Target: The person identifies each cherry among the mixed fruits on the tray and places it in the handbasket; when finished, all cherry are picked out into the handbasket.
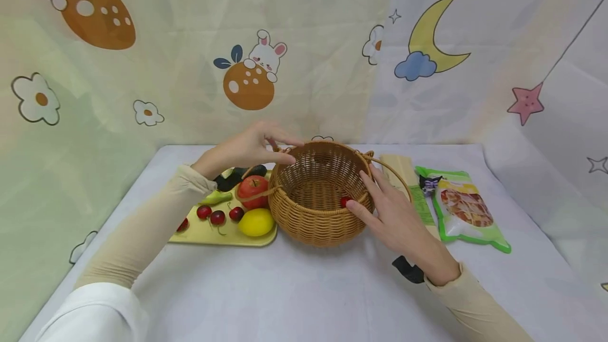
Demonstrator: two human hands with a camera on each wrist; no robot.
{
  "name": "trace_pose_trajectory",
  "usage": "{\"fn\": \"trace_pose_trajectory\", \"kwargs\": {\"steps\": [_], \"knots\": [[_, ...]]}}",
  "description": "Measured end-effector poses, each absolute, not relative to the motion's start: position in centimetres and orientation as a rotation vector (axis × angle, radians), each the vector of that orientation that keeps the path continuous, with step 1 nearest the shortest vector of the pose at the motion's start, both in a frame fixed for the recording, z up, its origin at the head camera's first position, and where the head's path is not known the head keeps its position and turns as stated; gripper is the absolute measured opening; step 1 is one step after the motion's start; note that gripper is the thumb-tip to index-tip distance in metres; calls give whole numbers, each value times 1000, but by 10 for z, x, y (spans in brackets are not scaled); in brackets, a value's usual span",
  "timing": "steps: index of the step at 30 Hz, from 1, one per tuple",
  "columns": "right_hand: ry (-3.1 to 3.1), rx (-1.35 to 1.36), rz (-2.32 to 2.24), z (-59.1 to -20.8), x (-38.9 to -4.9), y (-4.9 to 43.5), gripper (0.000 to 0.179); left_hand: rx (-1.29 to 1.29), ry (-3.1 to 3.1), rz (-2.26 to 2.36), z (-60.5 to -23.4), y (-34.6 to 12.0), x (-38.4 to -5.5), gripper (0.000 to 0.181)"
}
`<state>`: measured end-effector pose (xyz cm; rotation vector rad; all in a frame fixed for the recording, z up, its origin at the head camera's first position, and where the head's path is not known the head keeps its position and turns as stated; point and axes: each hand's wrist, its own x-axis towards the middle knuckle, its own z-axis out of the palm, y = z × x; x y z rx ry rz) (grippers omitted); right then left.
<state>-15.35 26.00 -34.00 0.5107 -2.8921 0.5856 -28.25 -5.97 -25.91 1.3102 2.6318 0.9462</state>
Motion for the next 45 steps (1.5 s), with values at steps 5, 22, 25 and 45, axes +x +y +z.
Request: {"fn": "trace_pose_trajectory", "kwargs": {"steps": [5,22,25,45], "knots": [[-2891,508,607,-342,-152,260,76,1167,2751,948,-270,-107,-261,44],[-2893,509,597,-337,-152,266,76,663,3144,726,-310,-250,-181,45],[-2895,504,599,-337,-150,267,77,576,3157,667,-324,-268,-174,45],[-2894,518,594,-338,-153,261,77,329,3050,536,-377,-305,-170,39]]}}
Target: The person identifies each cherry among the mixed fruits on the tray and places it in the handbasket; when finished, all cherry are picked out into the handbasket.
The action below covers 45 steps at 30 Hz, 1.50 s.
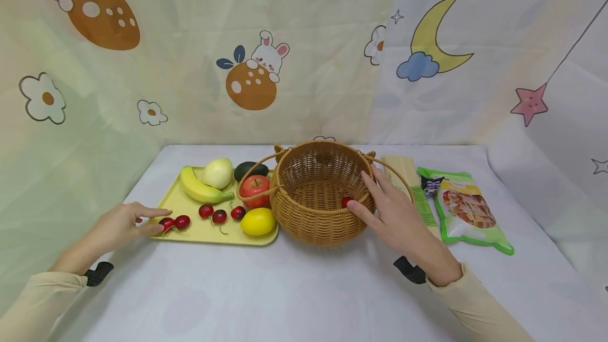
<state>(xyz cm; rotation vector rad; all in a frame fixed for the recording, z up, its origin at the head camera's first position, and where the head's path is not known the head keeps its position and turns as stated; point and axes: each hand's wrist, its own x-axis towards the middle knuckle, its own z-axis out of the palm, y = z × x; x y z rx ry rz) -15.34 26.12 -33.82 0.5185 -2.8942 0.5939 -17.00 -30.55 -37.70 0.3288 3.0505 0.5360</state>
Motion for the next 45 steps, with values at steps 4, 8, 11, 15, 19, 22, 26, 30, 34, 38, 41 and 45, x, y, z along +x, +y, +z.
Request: {"fn": "trace_pose_trajectory", "kwargs": {"steps": [4,8,11,15,19,22,26,30,34,38,41,45], "knots": [[-2888,521,598,-338,-154,261,77,311,3044,511,-379,-304,-170,39],[-2883,528,597,-338,-154,261,77,306,3052,519,-380,-303,-170,39],[-2881,531,596,-337,-154,261,77,300,3061,531,-381,-303,-170,39],[-2882,529,595,-338,-154,261,76,303,3073,528,-383,-303,-170,40],[-2884,525,597,-338,-153,261,76,308,3084,515,-383,-302,-169,39],[-2888,523,597,-338,-153,261,77,294,3083,503,-384,-301,-169,39],[-2889,523,600,-338,-153,261,77,277,3088,486,-386,-301,-168,39],[-2885,532,600,-338,-154,261,77,278,3103,490,-387,-302,-168,39],[-2879,541,596,-338,-154,261,76,294,3117,521,-387,-303,-167,38],[-2879,545,595,-338,-154,261,75,314,3126,557,-387,-306,-166,36],[-2876,549,594,-339,-154,262,75,304,3123,568,-385,-308,-164,37],[-2872,551,591,-339,-154,262,75,286,3116,564,-380,-311,-162,38]]}}
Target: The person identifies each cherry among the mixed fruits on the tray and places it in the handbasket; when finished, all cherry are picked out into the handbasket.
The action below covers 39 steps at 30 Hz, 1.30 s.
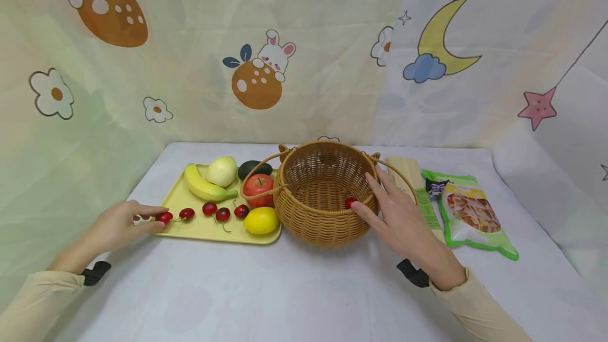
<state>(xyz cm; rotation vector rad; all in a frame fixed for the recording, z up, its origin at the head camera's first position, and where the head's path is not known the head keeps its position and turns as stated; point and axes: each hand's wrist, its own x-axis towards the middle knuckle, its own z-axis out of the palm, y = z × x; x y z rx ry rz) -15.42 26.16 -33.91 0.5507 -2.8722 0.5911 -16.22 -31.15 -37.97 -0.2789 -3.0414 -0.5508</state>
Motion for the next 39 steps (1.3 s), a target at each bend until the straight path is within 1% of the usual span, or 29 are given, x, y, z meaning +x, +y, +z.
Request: {"fn": "trace_pose_trajectory", "kwargs": {"steps": [12,20,24,30,39], "knots": [[-2866,552,592,-339,-154,261,75,-343,-3017,-483,-351,-318,-166,41],[-2872,553,587,-339,-155,262,75,-421,-3002,-510,-327,-306,-179,39],[-2876,551,586,-339,-154,261,75,-502,-2996,-509,-312,-289,-187,38],[-2884,548,591,-339,-154,262,76,-660,-2970,-524,-290,-252,-197,37],[-2883,541,576,-339,-154,261,76,-919,-2948,-630,-267,-195,-225,39]]}}
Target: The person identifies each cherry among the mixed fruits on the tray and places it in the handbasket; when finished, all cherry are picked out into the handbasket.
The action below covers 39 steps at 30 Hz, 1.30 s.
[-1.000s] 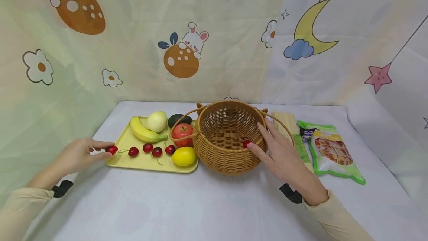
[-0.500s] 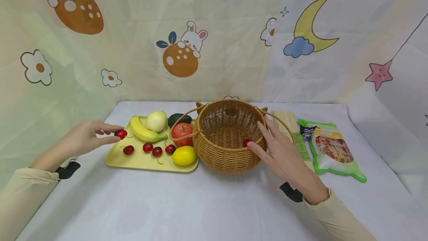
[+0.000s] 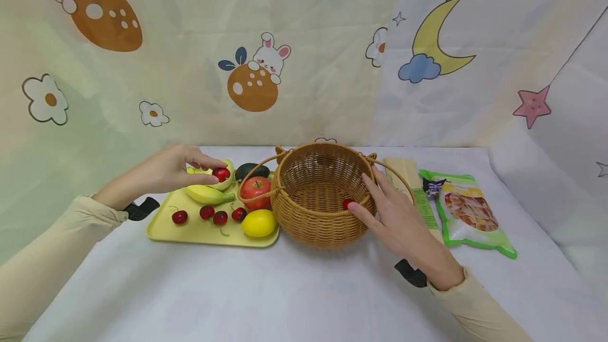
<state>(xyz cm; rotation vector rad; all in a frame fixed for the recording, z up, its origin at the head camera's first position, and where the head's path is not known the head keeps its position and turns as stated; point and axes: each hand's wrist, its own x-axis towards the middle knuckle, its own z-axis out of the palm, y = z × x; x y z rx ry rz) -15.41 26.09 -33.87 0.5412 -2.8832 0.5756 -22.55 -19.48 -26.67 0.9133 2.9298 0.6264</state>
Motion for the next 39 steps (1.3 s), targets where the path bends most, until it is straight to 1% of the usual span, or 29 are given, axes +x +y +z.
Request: {"fn": "trace_pose_trajectory", "kwargs": {"steps": [8,17,24,30,39], "knots": [[-2883,540,565,-341,-156,257,76,1054,2806,712,-252,-158,-250,34],[-2887,524,572,-340,-155,259,76,1075,2700,601,-242,-100,-279,33],[-2888,518,580,-341,-155,260,76,1154,2527,659,-241,-56,-299,31],[-2883,524,578,-341,-155,260,75,1190,2429,720,-235,-22,-308,30],[-2886,524,573,-341,-155,260,75,1317,2345,790,-248,17,-320,25]]}}
